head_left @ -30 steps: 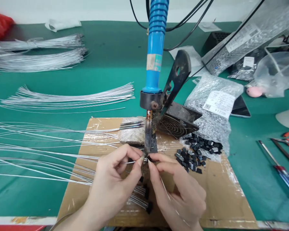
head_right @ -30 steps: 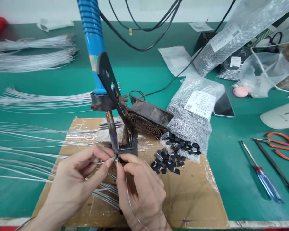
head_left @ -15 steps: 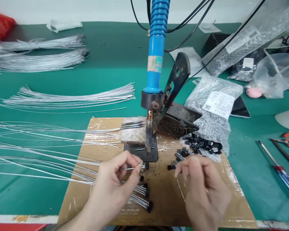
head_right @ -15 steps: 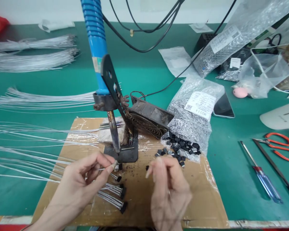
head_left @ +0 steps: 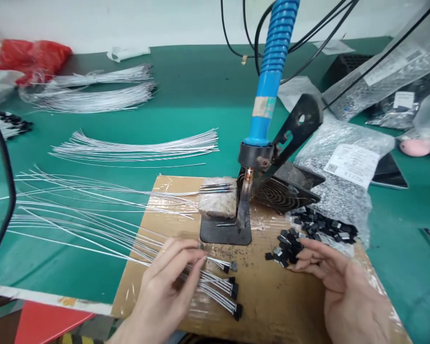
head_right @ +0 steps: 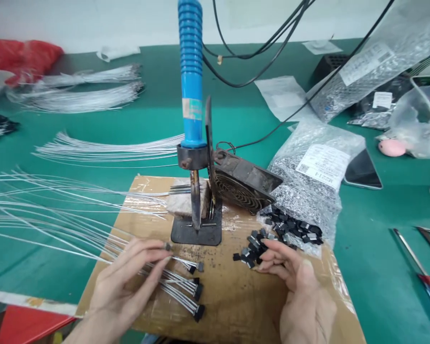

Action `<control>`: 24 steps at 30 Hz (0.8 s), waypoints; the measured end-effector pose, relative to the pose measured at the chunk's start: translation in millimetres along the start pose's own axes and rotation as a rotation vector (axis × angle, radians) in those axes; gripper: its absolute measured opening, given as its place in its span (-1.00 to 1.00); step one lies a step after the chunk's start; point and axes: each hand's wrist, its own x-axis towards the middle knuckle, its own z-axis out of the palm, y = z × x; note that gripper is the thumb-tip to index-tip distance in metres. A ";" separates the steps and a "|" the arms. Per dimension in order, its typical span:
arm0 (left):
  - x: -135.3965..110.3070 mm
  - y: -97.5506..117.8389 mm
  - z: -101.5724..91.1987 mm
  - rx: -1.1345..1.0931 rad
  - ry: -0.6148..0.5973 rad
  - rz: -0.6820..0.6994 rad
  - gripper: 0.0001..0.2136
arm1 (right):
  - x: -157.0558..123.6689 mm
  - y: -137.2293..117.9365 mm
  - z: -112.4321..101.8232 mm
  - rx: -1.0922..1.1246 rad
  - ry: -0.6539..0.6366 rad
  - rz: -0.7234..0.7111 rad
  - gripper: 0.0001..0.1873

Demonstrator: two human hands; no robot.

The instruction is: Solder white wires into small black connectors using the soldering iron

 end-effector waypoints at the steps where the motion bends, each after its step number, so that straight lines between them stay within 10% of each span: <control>1: 3.9 -5.8 -6.8 0.088 0.009 0.048 -0.71 | -2.1 -0.9 2.6 -0.015 0.001 -0.017 -0.42; 7: 36.7 -59.4 -45.0 0.673 -0.133 0.337 -0.70 | -7.6 -2.9 2.7 -0.096 0.025 -0.063 -0.41; 24: 39.6 -97.4 -63.6 0.703 -0.280 0.412 -0.75 | -6.3 1.5 -5.9 -0.224 -0.017 -0.049 -0.36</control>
